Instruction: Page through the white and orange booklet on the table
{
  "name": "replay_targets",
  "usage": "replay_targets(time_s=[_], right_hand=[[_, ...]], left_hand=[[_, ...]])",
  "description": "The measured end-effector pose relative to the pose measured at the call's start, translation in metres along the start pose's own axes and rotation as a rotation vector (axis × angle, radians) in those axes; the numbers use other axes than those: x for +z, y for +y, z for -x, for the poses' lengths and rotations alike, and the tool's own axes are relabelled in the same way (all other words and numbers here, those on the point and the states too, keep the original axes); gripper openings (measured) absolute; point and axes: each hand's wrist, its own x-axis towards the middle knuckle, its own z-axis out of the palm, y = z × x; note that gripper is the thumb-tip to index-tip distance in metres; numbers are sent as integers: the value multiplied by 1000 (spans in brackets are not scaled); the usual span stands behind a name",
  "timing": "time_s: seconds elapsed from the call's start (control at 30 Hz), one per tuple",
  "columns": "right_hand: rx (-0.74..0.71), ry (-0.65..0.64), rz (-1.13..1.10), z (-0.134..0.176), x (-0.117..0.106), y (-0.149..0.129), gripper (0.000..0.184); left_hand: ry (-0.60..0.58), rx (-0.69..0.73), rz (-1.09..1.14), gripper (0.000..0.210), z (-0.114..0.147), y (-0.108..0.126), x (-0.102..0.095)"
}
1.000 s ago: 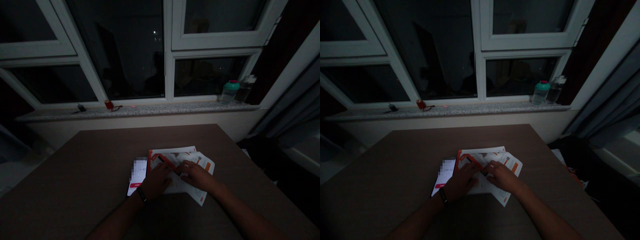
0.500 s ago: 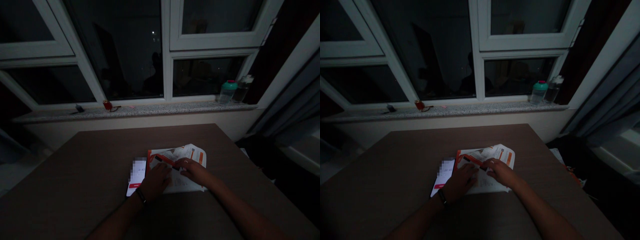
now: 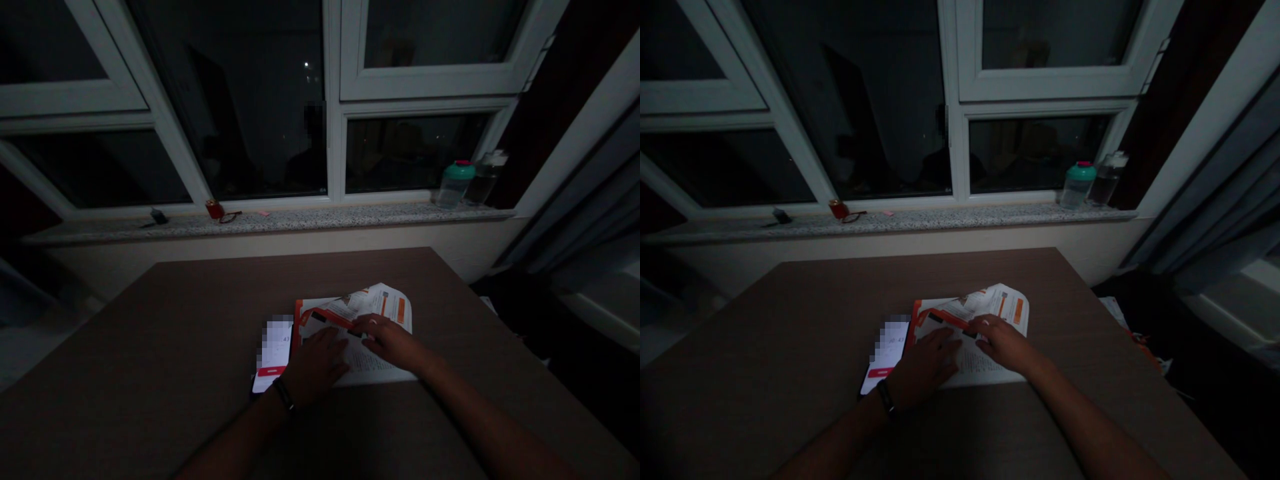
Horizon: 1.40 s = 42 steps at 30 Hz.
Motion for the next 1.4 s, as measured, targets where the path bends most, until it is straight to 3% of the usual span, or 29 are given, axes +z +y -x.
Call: replay_targets(time_s=[0.27,0.57,0.77,0.97,1.4], right_hand=[[-64,-13,-51,5,-5,-3,30],[-97,89,-108,8,3,8,25],[-82,116,-97,9,3,9,21],[-56,122,-84,9,2,6,14],[-32,156,-97,11,1,6,12]], left_hand=[[9,0,-2,40,1,2,-1],[5,5,21,28,-2,8,-9],[149,-19,-24,43,-1,6,-11],[111,-53,-55,52,-2,1,-8],[36,-65,-20,47,-3,1,-5]])
